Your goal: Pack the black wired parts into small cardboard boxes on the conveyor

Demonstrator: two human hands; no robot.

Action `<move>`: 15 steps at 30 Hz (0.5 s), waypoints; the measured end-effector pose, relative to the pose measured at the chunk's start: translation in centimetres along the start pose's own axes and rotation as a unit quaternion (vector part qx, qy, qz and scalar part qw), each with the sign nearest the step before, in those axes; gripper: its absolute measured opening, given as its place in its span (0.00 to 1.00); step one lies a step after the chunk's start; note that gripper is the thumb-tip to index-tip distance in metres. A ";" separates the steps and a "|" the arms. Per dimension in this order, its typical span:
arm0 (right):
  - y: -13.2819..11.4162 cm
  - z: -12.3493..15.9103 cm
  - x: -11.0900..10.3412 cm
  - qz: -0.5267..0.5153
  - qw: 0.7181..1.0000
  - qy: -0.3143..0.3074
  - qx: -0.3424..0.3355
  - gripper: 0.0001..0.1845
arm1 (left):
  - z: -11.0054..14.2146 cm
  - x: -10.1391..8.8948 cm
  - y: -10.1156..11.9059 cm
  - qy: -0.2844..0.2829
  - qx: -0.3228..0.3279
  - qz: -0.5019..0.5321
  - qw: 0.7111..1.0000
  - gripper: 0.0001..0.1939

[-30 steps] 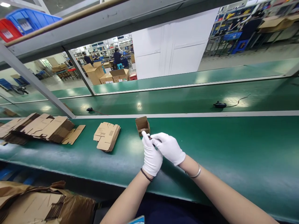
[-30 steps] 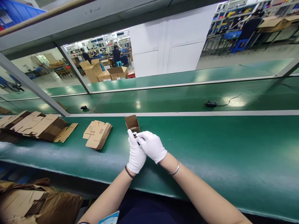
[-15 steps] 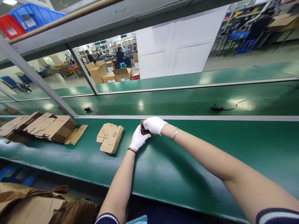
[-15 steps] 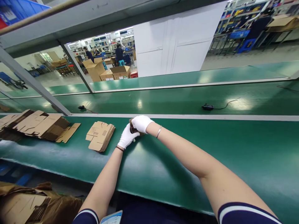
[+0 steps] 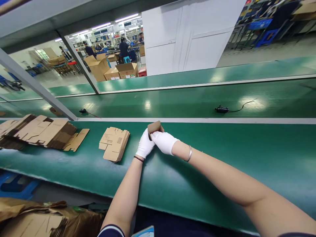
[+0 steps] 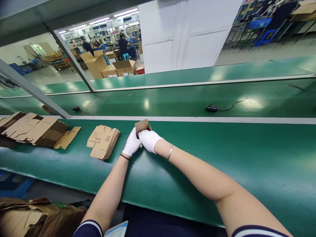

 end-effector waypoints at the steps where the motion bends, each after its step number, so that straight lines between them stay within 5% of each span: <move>1: 0.1 -0.1 0.3 -0.002 1.000 0.001 0.008 0.17 | 0.0 -0.5 0.3 -0.005 0.001 -0.024 1.000 0.31; 3: 0.8 -0.8 1.0 -0.002 1.000 0.002 0.024 0.15 | -0.3 -2.7 1.1 0.000 0.016 -0.117 0.993 0.37; 6: 4.0 -2.6 1.4 0.009 0.997 0.017 0.078 0.16 | -1.2 -9.2 2.3 0.094 0.005 -0.326 0.941 0.40; 8: 7.0 -4.1 1.2 0.019 0.991 0.039 0.124 0.17 | -1.3 -14.3 2.5 0.180 -0.079 -0.439 0.877 0.40; 10: 10.1 -5.5 0.6 0.025 0.984 0.066 0.162 0.16 | -1.1 -17.7 2.1 0.208 -0.177 -0.484 0.832 0.43; 15: 15.0 -7.5 -1.0 0.015 0.969 0.145 0.201 0.16 | -1.1 -19.5 2.3 0.243 -0.205 -0.483 0.816 0.31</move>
Point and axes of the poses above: each hand's wrist, its own z-axis away from the middle knuckle, its own x-axis out of the palm, y = z × x, the point moved 6 cm from there along -z, towards the middle knuckle, and after that the axes turned 5 degrees about z, right-handed, at the moved point
